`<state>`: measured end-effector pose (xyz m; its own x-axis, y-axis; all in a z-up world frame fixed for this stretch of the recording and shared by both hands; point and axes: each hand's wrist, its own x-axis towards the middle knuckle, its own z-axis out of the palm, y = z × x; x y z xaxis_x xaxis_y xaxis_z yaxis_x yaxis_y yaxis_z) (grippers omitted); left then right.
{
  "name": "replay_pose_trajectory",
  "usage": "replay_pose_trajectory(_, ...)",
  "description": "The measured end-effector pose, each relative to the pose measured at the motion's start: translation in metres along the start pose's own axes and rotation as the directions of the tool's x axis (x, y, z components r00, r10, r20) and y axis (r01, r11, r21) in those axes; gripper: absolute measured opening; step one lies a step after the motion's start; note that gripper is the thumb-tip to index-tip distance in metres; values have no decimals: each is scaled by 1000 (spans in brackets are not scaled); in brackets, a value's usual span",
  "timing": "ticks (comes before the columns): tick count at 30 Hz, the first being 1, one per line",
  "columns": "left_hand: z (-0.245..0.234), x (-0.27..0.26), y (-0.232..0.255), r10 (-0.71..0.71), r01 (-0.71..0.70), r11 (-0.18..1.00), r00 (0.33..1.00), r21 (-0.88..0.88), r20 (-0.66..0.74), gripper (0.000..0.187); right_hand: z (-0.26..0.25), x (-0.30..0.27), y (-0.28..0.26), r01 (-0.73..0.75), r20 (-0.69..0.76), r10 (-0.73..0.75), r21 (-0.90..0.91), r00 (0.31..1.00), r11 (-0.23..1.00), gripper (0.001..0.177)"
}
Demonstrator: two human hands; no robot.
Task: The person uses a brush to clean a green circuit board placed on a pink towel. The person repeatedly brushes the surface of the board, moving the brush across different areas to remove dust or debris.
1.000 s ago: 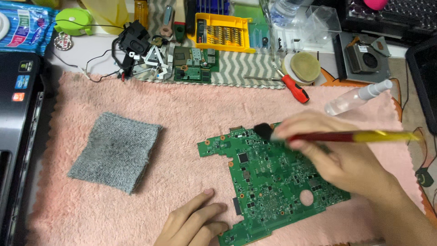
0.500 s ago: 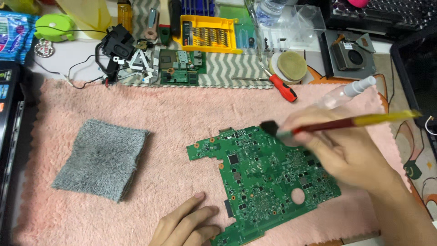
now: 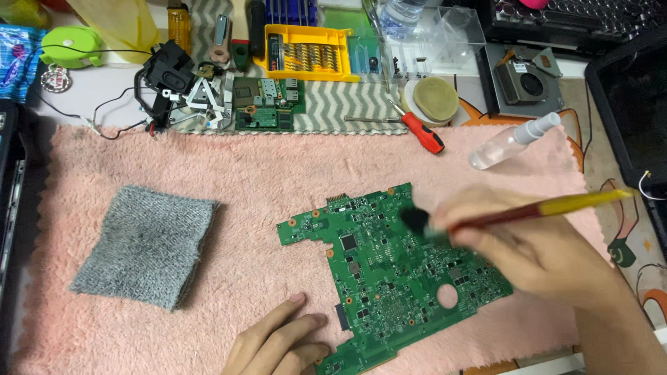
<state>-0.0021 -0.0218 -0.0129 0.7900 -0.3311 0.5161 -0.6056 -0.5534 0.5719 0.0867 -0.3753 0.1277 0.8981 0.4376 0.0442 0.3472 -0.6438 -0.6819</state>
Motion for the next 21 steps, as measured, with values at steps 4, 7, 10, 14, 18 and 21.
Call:
replay_pose_trajectory(4,-2,-2,-1,-3,3,1000,1000,1,23,22,-1,-22,3,-85,44,75,323,996,943,24)
replay_pose_trajectory(7,0,-3,-5,24,-24,999,999,-22,20,24,2,-27,1,12,-169,-7,30,986,999,24)
replay_pose_trajectory(10,-2,-5,-5,28,-27,999,999,-17,41,20,-2,-42,-4,-60,37,51,295,998,954,19)
replay_pose_trajectory(14,0,-7,-9,47,-46,999,998,-5,48,21,0,-46,0,-69,-193,81,69,978,995,23)
replay_pose_trajectory(18,2,-6,-14,103,-104,994,994,16,43,17,-14,-66,-2,-36,-73,58,267,996,963,25)
replay_pose_trajectory(21,4,-8,-16,99,-100,995,994,22,39,18,-3,-56,-4,-67,-335,43,-60,941,996,22)
